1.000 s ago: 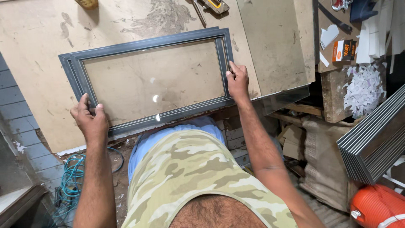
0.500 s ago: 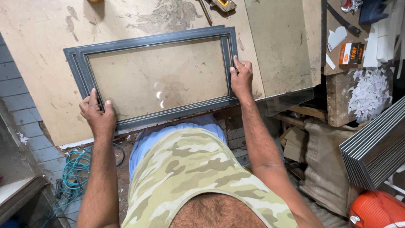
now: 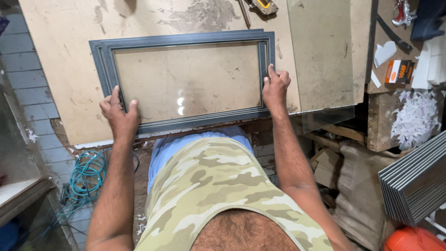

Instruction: The person assembles window frames by placing glass panes into metal frames and stacking them on a workbench. They handle multiple frames and glass pieces, aligning and stacking them in a workshop setting.

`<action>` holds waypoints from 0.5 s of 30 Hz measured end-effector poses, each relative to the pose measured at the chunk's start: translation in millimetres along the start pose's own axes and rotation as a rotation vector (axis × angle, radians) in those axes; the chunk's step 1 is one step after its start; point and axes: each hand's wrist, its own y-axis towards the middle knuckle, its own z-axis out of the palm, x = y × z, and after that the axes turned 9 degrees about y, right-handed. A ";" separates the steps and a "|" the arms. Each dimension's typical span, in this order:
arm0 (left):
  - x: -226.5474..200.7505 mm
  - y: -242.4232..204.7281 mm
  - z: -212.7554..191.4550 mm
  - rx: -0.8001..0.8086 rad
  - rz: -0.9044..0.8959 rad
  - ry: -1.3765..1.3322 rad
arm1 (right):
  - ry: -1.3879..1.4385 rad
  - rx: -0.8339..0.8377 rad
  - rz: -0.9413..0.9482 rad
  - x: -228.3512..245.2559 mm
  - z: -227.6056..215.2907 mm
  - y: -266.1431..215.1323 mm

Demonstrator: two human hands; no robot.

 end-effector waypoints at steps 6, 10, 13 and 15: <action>-3.4 -3.2 -0.3 0.012 0.010 0.089 | -0.124 0.040 -0.016 19.5 -3.6 -4.6; -7.0 -6.0 -10.3 0.003 0.078 0.141 | -0.111 0.025 0.053 25.1 -8.1 -9.2; -6.2 -19.1 -20.2 -0.047 0.055 0.163 | -0.134 0.004 0.149 13.4 -16.9 -26.0; -4.6 -32.8 -25.7 -0.102 -0.031 0.066 | -0.205 -0.045 0.101 -2.6 -25.0 -43.5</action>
